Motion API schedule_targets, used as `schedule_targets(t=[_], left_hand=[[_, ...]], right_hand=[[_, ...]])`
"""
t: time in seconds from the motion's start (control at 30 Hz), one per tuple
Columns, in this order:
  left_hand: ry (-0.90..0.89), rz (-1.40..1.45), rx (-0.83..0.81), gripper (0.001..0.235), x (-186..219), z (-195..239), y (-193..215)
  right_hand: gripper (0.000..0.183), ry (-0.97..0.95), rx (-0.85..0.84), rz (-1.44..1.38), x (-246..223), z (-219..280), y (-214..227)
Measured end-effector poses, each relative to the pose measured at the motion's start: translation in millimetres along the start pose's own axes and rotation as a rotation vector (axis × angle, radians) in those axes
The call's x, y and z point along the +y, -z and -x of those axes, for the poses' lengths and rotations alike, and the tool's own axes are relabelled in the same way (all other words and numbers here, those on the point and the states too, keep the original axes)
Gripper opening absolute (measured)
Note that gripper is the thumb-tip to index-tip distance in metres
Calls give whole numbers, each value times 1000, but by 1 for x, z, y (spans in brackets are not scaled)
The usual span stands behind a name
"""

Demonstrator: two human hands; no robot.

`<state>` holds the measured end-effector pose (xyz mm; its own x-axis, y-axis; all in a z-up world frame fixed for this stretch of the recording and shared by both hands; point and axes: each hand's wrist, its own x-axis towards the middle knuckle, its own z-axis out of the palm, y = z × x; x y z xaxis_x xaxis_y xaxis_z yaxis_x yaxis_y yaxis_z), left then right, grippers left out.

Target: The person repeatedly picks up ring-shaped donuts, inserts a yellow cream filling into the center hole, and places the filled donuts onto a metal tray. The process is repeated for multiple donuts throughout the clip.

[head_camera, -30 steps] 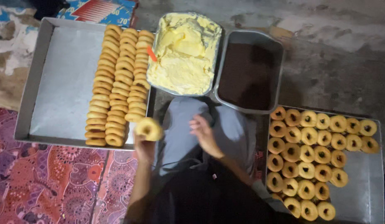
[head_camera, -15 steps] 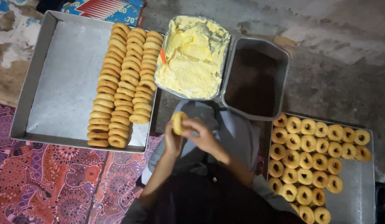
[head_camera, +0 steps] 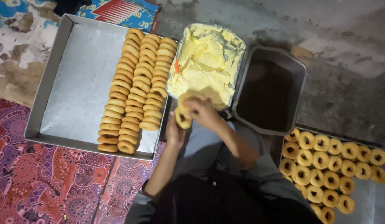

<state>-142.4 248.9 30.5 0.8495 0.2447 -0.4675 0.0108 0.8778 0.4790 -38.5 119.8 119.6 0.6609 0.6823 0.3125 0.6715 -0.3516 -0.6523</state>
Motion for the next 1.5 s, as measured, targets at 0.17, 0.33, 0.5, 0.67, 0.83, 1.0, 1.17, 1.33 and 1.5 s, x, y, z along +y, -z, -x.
schedule_targets(t=[0.17, 0.33, 0.5, 0.67, 0.83, 1.0, 1.17, 1.33, 1.5], left_hand=[[-12, 76, 91, 56, 12, -14, -2], [24, 95, 40, 58, 9, -20, -8], [-11, 132, 26, 52, 0, -15, -4], [-16, 137, -29, 50, -7, -12, 1], [-55, 137, -91, 51, -16, -13, -3], [-101, 82, -148, 47, -22, -2, -5], [-87, 116, -129, 43, -26, 1, -11], [-97, 85, -124, 42, -17, 7, -6], [-78, -24, -210, 41, -43, 16, -26]], right_hand=[[35, -71, 180, 88, 42, -14, -1], [29, 47, 122, -67, 12, 11, -16], [24, 66, 168, 85, 28, 7, -5], [24, -101, 212, 114, 58, 0, 9], [25, 107, 135, -59, 30, 22, -12], [25, -64, 246, 186, 53, 3, 13], [23, -1, 198, -6, 36, 21, 14], [32, 43, 141, -23, -8, 66, 34], [33, -35, 404, 24, -6, 95, 62]])
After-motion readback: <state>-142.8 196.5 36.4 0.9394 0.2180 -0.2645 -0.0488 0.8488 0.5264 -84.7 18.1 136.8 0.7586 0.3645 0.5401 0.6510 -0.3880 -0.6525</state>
